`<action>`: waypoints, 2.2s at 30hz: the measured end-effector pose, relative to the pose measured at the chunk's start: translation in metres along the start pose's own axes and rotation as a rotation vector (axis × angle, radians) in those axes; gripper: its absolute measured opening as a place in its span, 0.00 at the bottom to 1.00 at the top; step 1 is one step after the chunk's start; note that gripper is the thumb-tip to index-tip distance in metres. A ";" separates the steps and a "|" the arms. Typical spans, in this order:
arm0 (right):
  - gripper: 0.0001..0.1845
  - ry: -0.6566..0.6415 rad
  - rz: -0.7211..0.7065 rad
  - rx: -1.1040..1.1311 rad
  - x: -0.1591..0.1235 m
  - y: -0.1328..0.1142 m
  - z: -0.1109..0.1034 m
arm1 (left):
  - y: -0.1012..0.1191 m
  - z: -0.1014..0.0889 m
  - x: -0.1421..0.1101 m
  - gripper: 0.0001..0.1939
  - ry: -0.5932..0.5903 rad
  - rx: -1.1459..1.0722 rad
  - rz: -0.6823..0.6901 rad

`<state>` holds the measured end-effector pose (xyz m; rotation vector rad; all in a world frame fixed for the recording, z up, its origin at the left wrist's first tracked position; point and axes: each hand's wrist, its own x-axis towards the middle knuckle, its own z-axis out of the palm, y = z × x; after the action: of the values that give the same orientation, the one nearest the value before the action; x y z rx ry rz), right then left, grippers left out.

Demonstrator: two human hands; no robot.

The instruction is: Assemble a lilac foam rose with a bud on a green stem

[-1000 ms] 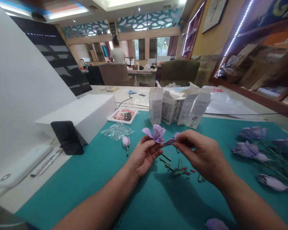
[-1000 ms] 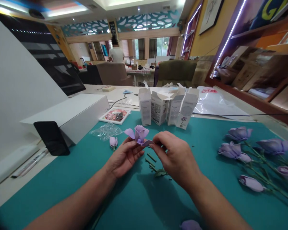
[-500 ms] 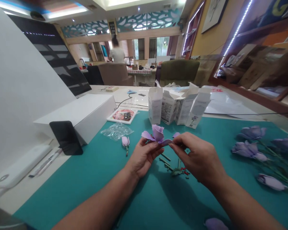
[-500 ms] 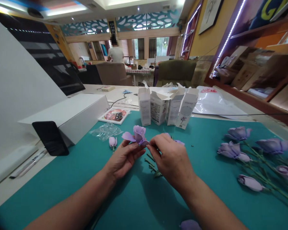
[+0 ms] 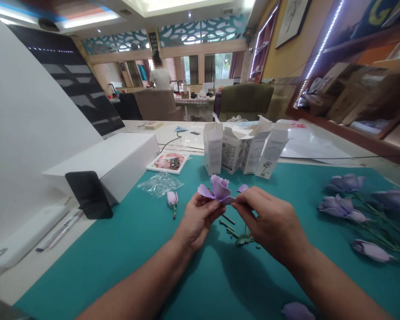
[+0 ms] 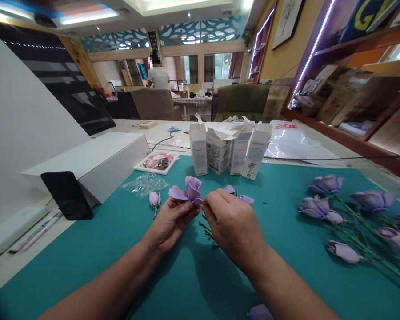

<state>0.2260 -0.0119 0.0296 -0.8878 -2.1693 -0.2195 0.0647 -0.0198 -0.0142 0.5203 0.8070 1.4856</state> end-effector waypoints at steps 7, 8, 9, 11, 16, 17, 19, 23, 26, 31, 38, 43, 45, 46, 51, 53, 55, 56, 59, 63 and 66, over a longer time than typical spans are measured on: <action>0.15 0.025 0.053 0.080 -0.002 -0.004 0.003 | -0.002 0.001 0.000 0.13 -0.030 -0.021 -0.035; 0.14 0.003 0.073 0.136 0.000 -0.003 0.001 | -0.001 0.002 0.000 0.13 -0.045 -0.028 -0.051; 0.14 -0.017 0.097 0.202 0.001 -0.002 -0.001 | 0.000 0.002 -0.001 0.13 -0.063 -0.030 -0.075; 0.11 -0.024 0.158 0.320 0.005 0.003 -0.006 | 0.002 0.003 -0.002 0.12 -0.102 -0.025 -0.135; 0.13 -0.043 0.235 0.413 0.009 0.015 -0.006 | 0.006 0.005 -0.005 0.08 -0.151 -0.015 -0.250; 0.14 -0.067 0.236 0.425 0.008 0.016 -0.004 | 0.005 0.006 -0.005 0.07 -0.154 -0.015 -0.261; 0.12 -0.089 0.239 0.440 0.007 0.017 -0.001 | 0.005 0.005 -0.004 0.06 -0.149 -0.021 -0.278; 0.06 -0.065 0.260 0.449 0.006 0.018 -0.001 | 0.004 0.004 -0.002 0.06 -0.111 -0.033 -0.310; 0.05 -0.062 0.268 0.449 0.007 0.020 -0.002 | 0.006 0.003 -0.001 0.05 -0.087 -0.043 -0.300; 0.05 -0.128 0.291 0.433 0.008 0.023 -0.007 | 0.009 0.005 0.001 0.07 -0.022 -0.060 -0.287; 0.05 -0.390 0.388 0.326 -0.033 0.036 -0.045 | 0.012 0.003 0.010 0.10 0.021 -0.046 -0.271; 0.05 -0.737 0.400 0.179 -0.096 0.024 -0.072 | 0.014 0.002 0.009 0.09 0.008 -0.042 -0.283; 0.08 -0.779 0.433 0.107 -0.119 0.015 -0.071 | 0.014 0.001 0.008 0.08 -0.015 -0.044 -0.285; 0.09 -0.783 0.450 0.080 -0.127 0.011 -0.068 | 0.014 0.001 0.007 0.08 -0.025 -0.045 -0.287; 0.09 -0.775 0.523 0.064 -0.143 0.002 -0.051 | 0.015 0.001 0.001 0.07 -0.081 -0.051 -0.321; 0.09 -0.815 0.514 0.078 -0.141 0.002 -0.048 | 0.015 0.000 -0.001 0.08 -0.093 -0.067 -0.332; 0.10 -0.814 0.481 0.084 -0.139 0.002 -0.045 | 0.016 0.000 -0.002 0.10 -0.100 -0.093 -0.335; 0.10 -0.798 0.461 0.091 -0.137 0.002 -0.044 | 0.016 0.000 -0.002 0.11 -0.104 -0.105 -0.336; 0.10 -0.721 0.410 0.155 -0.124 -0.001 -0.041 | 0.018 -0.001 -0.003 0.12 -0.128 -0.116 -0.336; 0.06 -0.562 0.344 0.297 -0.081 -0.004 -0.051 | 0.019 -0.004 -0.004 0.05 -0.211 -0.100 -0.315; 0.08 -0.414 0.279 0.320 -0.042 -0.005 -0.069 | 0.019 -0.006 -0.004 0.06 -0.299 -0.079 -0.270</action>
<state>0.2827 -0.0661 0.0478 -1.1021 -2.3232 0.4760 0.0479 -0.0234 -0.0039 0.5364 0.5566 1.1525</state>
